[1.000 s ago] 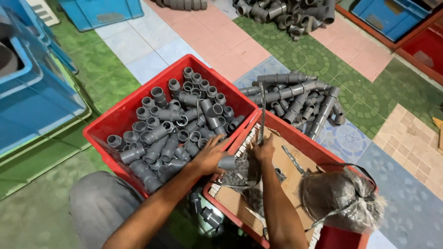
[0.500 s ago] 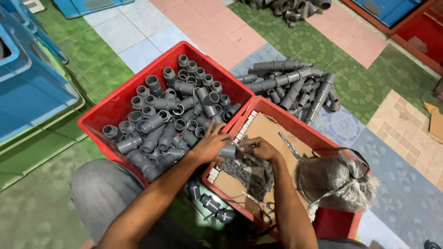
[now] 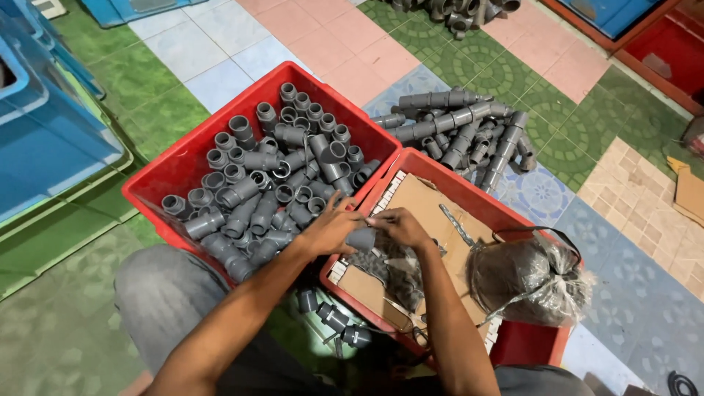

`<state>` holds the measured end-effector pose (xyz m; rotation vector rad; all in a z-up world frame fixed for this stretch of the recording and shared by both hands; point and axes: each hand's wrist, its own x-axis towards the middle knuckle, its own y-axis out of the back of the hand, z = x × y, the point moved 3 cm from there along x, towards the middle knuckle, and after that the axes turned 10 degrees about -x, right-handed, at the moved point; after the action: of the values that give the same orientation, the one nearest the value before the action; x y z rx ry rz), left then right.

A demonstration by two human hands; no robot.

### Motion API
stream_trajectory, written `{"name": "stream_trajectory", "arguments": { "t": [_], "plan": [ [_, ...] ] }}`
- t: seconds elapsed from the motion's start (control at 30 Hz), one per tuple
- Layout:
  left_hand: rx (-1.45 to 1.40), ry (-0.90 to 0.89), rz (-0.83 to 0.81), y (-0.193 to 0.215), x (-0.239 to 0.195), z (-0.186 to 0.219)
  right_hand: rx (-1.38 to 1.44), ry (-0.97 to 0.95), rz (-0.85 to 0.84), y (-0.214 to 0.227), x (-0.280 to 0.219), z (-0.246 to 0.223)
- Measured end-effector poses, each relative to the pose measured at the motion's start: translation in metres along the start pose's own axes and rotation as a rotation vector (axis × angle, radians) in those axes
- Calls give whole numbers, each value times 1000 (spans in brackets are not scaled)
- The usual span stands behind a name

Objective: Manually assembling small metal components into grey PVC T-junction pipe fittings.

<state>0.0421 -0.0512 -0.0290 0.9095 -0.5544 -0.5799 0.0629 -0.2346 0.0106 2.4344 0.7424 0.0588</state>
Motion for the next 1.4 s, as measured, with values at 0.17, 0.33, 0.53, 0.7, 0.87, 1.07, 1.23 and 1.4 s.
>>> {"name": "stream_trajectory", "arguments": {
  "t": [0.17, 0.33, 0.53, 0.7, 0.87, 1.07, 1.23, 1.4],
  "plan": [
    [26, 48, -7, 10, -7, -12, 96, -81, -8, 23, -11, 6],
    [25, 46, -43, 17, 3, -9, 95, -132, -27, 19, -7, -25],
    [206, 149, -72, 42, 1, -20, -142, -69, 110, 27, -6, -8],
    [256, 288, -80, 53, -9, -43, -54, -200, 96, 44, -23, -14],
    [267, 303, -48, 54, -10, -42, 9, -210, 34, 39, -23, -16],
    [256, 257, -75, 58, -4, -14, -30, -139, 38, 21, -18, -19],
    [259, 189, -64, 45, 8, -5, 26, -129, -56, 3, 3, -33],
    [213, 142, -22, 50, 7, 8, -87, -144, -64, -12, 1, -36]
  ]
}}
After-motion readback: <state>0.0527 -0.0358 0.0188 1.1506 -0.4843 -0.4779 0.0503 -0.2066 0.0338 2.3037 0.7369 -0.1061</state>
